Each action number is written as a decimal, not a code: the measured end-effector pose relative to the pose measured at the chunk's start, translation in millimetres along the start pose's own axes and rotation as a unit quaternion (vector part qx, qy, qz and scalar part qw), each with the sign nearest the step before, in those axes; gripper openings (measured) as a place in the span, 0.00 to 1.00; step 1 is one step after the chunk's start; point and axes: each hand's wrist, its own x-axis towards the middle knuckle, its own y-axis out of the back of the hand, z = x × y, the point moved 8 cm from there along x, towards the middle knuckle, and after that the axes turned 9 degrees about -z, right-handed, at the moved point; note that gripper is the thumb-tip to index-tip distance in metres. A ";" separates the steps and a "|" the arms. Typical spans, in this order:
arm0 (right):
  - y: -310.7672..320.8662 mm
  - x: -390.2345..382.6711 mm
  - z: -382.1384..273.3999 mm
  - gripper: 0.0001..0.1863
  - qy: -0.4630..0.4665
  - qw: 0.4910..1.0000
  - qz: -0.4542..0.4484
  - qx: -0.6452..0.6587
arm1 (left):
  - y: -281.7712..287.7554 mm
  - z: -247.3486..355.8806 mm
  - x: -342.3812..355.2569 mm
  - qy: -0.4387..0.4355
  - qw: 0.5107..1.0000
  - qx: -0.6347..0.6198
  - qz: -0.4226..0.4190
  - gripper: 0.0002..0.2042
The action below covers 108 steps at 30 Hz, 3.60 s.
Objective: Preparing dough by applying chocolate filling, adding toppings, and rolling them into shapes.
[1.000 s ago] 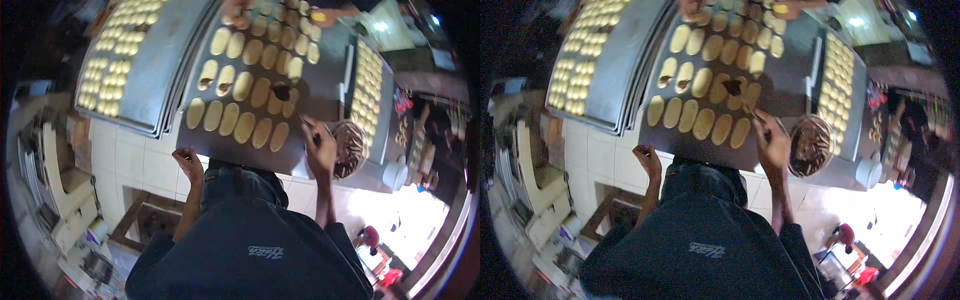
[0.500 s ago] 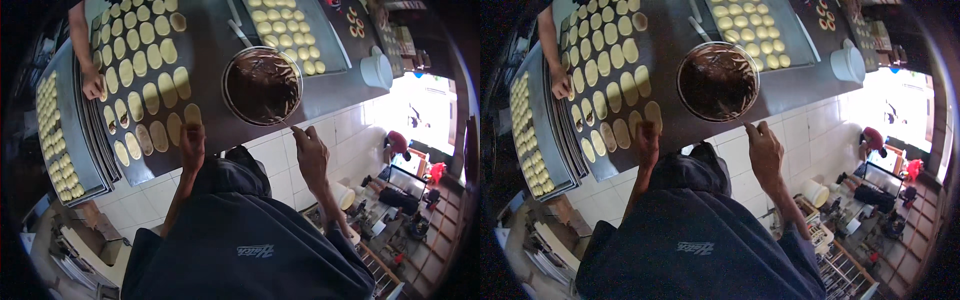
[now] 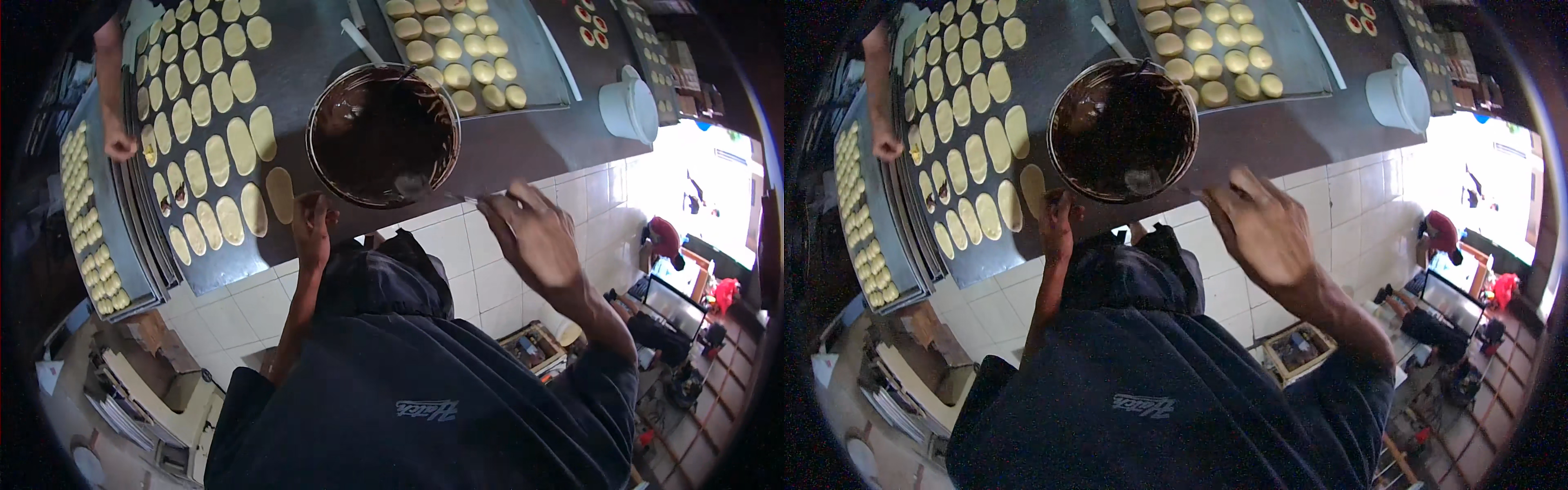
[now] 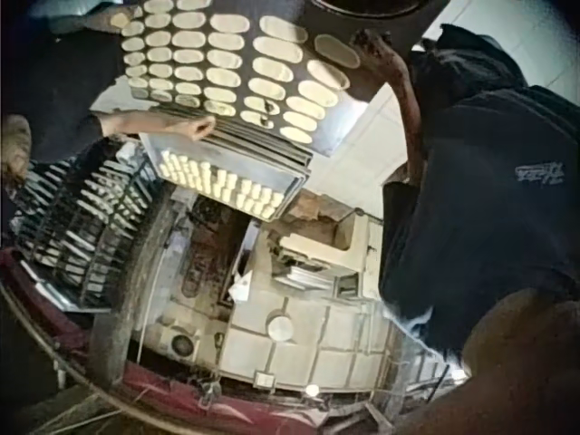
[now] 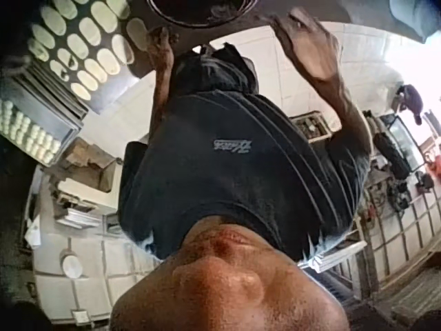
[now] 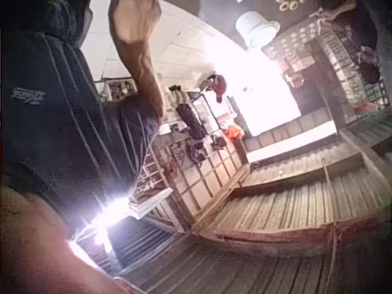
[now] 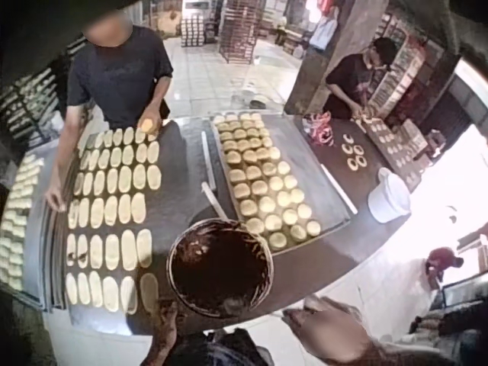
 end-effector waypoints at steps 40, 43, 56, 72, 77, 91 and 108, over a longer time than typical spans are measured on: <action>-93.1 -59.0 -50.1 0.18 -0.254 0.962 -0.071 0.066 | 13.5 35.1 14.3 -0.011 0.992 0.097 -0.076 0.10; -51.6 -55.7 -36.4 0.15 -0.231 0.972 -0.030 0.033 | 14.0 30.4 11.2 0.001 0.993 0.096 -0.075 0.10; -22.3 51.4 43.8 0.10 -0.038 0.999 -0.038 0.001 | 70.5 17.6 -44.3 -0.071 0.983 0.116 0.125 0.08; -75.5 58.1 52.7 0.09 0.016 0.956 -0.214 0.201 | 194.5 -48.5 -101.2 -0.087 0.912 0.095 0.390 0.17; -109.8 35.6 54.1 0.12 -0.076 0.905 -0.186 0.375 | 222.5 -62.1 -103.8 -0.044 0.902 0.041 0.428 0.19; -148.7 139.5 -152.9 0.11 -0.051 0.747 -0.172 0.640 | 372.7 -100.0 -137.0 -0.017 0.877 -0.116 0.467 0.23; -242.3 242.0 -286.1 0.17 0.068 0.994 -0.036 0.081 | 383.4 -80.2 -132.9 0.096 0.896 -0.073 0.427 0.21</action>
